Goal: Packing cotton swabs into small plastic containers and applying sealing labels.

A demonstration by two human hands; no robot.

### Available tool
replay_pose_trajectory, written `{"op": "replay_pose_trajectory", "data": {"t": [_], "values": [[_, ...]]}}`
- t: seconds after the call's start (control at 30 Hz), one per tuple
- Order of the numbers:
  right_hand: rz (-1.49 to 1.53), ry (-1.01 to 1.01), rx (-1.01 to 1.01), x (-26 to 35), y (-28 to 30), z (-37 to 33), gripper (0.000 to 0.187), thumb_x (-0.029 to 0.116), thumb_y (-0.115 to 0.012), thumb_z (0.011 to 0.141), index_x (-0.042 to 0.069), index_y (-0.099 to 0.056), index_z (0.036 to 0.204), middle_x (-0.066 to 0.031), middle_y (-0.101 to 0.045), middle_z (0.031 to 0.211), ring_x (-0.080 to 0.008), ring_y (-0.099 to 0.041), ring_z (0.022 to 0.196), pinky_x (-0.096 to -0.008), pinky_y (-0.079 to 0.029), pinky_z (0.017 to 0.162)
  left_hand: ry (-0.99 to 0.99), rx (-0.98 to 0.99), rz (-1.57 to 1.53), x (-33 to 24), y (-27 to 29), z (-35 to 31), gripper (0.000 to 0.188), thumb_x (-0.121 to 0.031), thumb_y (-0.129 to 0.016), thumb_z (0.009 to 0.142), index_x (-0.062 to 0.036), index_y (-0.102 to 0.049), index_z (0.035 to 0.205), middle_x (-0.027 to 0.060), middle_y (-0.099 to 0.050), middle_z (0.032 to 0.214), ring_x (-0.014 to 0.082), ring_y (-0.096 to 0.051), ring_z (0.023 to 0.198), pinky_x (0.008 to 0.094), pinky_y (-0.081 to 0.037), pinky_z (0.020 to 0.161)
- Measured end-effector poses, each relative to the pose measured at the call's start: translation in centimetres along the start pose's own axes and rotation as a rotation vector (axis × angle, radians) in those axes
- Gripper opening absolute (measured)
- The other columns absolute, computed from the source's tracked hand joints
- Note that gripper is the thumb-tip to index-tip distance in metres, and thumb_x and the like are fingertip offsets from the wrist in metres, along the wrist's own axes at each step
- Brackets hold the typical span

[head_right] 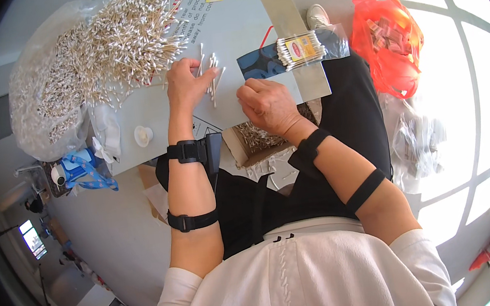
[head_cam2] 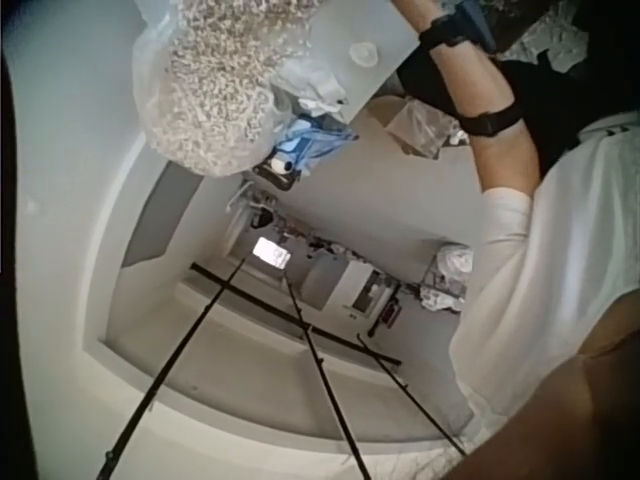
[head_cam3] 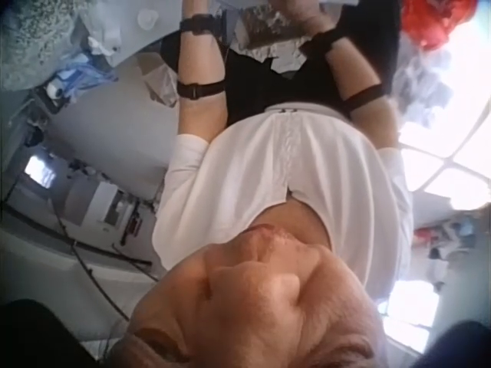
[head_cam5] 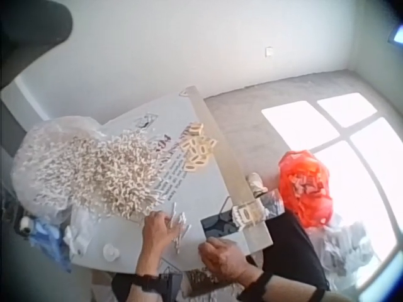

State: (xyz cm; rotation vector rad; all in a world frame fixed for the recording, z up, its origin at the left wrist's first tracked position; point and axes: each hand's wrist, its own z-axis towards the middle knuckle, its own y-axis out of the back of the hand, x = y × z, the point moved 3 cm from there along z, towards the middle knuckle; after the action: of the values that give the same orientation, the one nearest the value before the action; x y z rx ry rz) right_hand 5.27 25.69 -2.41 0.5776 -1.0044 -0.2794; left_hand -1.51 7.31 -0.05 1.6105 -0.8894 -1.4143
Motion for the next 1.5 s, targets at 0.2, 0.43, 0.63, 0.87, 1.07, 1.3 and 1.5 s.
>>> {"op": "replay_pose_trajectory", "data": {"t": [0.2,0.43,0.63,0.87,1.07,1.3,1.5], "values": [[0.352,-0.271,-0.142,-0.6,0.5,0.0,0.015,-0.004,-0.067,0.083,0.002,-0.063,0.096,-0.006,-0.056,0.078,-0.018,-0.057,0.066,-0.0285,-0.046,0.06,-0.171,-0.026,0.046,-2.0,-1.3,-2.4,0.029,-0.019,-0.078,0.074,-0.008,-0.061,0.094,0.0089,-0.058,0.1,0.0317,-0.052,0.101,0.0439,-0.043,0.086],[0.369,-0.448,-0.366,-0.8,2.3,0.3,0.028,-0.008,-0.064,0.079,0.001,-0.061,0.105,-0.0082,-0.057,0.103,-0.0162,-0.055,0.08,-0.0284,-0.049,0.07,-0.424,-0.127,0.024,-4.6,-3.6,-3.7,0.023,-0.007,-0.073,0.074,-0.0099,-0.059,0.092,0.005,-0.056,0.098,0.0284,-0.051,0.097,0.0428,-0.038,0.081],[0.029,-0.209,-0.236,-1.5,3.7,1.9,0.038,-0.002,-0.072,0.071,0.004,-0.062,0.108,-0.0109,-0.058,0.109,-0.0291,-0.058,0.091,-0.0395,-0.049,0.082,-0.378,-0.208,-0.004,-3.8,-2.9,-5.8,0.05,-0.009,-0.077,0.073,-0.0095,-0.057,0.119,0.0085,-0.054,0.12,0.0315,-0.048,0.114,0.0438,-0.038,0.098],[-0.261,0.059,0.091,-1.8,2.7,5.1,0.03,0.01,-0.075,0.073,0.009,-0.067,0.103,-0.0083,-0.061,0.107,-0.029,-0.059,0.097,-0.0415,-0.047,0.09,-0.409,-0.172,0.066,-2.4,-2.9,-6.6,0.067,-0.021,-0.071,0.084,-0.0043,-0.043,0.142,0.0136,-0.041,0.149,0.0346,-0.033,0.14,0.0507,-0.025,0.114],[-0.214,-0.072,0.196,-4.1,1.4,6.5,0.006,0.009,-0.069,0.079,0.007,-0.066,0.084,-0.0061,-0.062,0.088,-0.0293,-0.06,0.09,-0.0403,-0.049,0.077,-0.322,-0.08,0.179,-3.0,-4.7,-7.2,0.071,-0.028,-0.061,0.093,-0.0057,-0.03,0.152,0.0147,-0.027,0.159,0.032,-0.021,0.149,0.0561,-0.015,0.118],[-0.143,-0.043,0.073,-4.9,2.3,7.3,0.01,0.004,-0.068,0.079,0.006,-0.067,0.089,-0.0095,-0.062,0.093,-0.0313,-0.06,0.094,-0.0408,-0.05,0.082,-0.333,-0.017,0.169,-3.8,-4.7,-7.3,0.071,-0.034,-0.058,0.094,-0.0066,-0.028,0.153,0.0155,-0.022,0.161,0.0331,-0.019,0.15,0.0589,-0.013,0.118],[-0.089,-0.04,0.089,-3.8,4.0,5.8,0.021,-0.001,-0.07,0.072,0.005,-0.068,0.091,-0.0078,-0.059,0.097,-0.0303,-0.058,0.098,-0.0399,-0.05,0.084,-0.37,-0.025,0.191,-3.9,-4.8,-8.1,0.075,-0.039,-0.059,0.094,-0.0041,-0.029,0.152,0.0177,-0.023,0.16,0.0352,-0.02,0.149,0.0595,-0.012,0.118]]}}
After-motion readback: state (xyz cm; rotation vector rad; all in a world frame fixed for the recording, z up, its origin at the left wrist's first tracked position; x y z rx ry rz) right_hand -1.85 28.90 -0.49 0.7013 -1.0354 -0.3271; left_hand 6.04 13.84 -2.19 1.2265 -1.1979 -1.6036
